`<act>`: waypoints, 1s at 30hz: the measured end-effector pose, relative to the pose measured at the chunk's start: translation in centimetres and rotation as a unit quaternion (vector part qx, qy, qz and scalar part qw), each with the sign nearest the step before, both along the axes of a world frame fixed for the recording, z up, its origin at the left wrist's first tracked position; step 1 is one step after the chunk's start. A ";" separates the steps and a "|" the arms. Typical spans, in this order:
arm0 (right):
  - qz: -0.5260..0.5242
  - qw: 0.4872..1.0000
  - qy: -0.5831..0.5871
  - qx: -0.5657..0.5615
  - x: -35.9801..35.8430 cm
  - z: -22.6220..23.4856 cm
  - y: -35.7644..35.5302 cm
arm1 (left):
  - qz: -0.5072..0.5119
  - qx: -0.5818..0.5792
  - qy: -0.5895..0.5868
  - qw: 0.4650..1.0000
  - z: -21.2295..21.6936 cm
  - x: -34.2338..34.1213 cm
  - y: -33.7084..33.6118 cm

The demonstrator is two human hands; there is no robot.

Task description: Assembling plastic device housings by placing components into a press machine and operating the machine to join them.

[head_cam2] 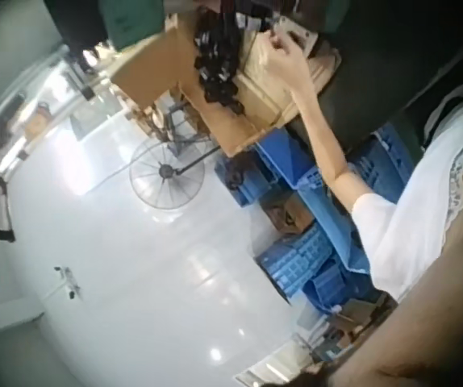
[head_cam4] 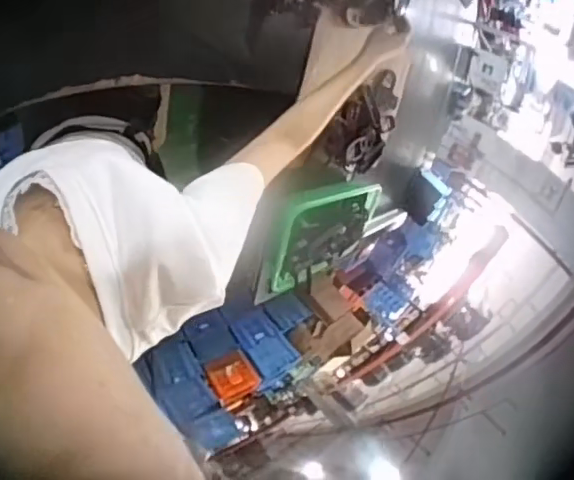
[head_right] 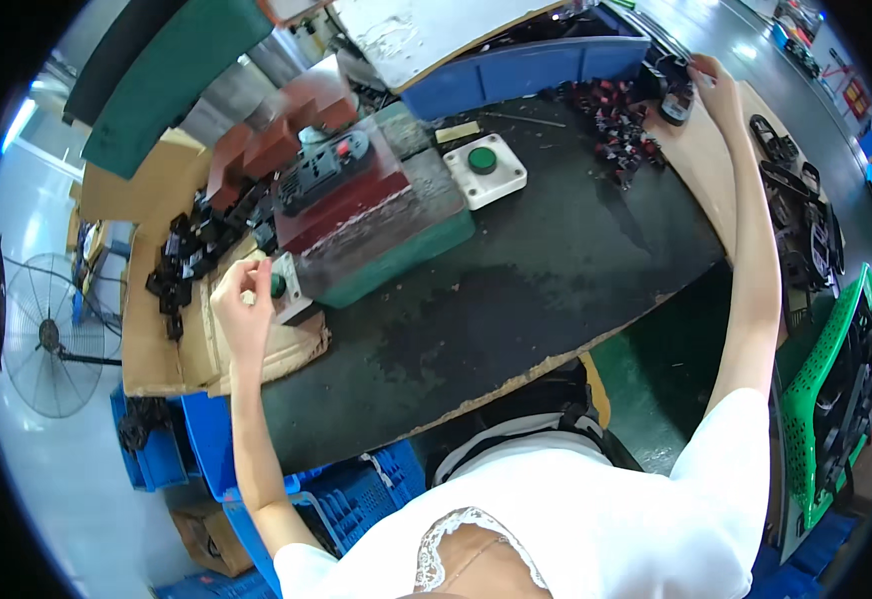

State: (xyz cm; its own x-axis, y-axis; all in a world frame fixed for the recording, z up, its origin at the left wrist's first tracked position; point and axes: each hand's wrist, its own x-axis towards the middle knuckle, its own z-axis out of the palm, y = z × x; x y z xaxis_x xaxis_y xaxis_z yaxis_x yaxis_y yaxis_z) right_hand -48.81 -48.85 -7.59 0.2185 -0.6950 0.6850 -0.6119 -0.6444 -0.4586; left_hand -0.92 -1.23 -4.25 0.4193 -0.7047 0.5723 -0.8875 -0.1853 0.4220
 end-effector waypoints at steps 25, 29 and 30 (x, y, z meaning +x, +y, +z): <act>-0.157 0.890 0.351 0.246 -2.5 -0.3 1.7 | -0.196 -0.005 0.352 0.915 2.1 0.5 -8.6; -0.168 0.935 0.293 0.109 -3.6 0.2 1.6 | -0.219 -0.029 0.243 0.945 1.8 1.1 -7.8; -0.151 0.950 0.267 0.059 -3.0 1.2 2.7 | -0.215 -0.023 0.238 0.947 1.7 0.8 -7.6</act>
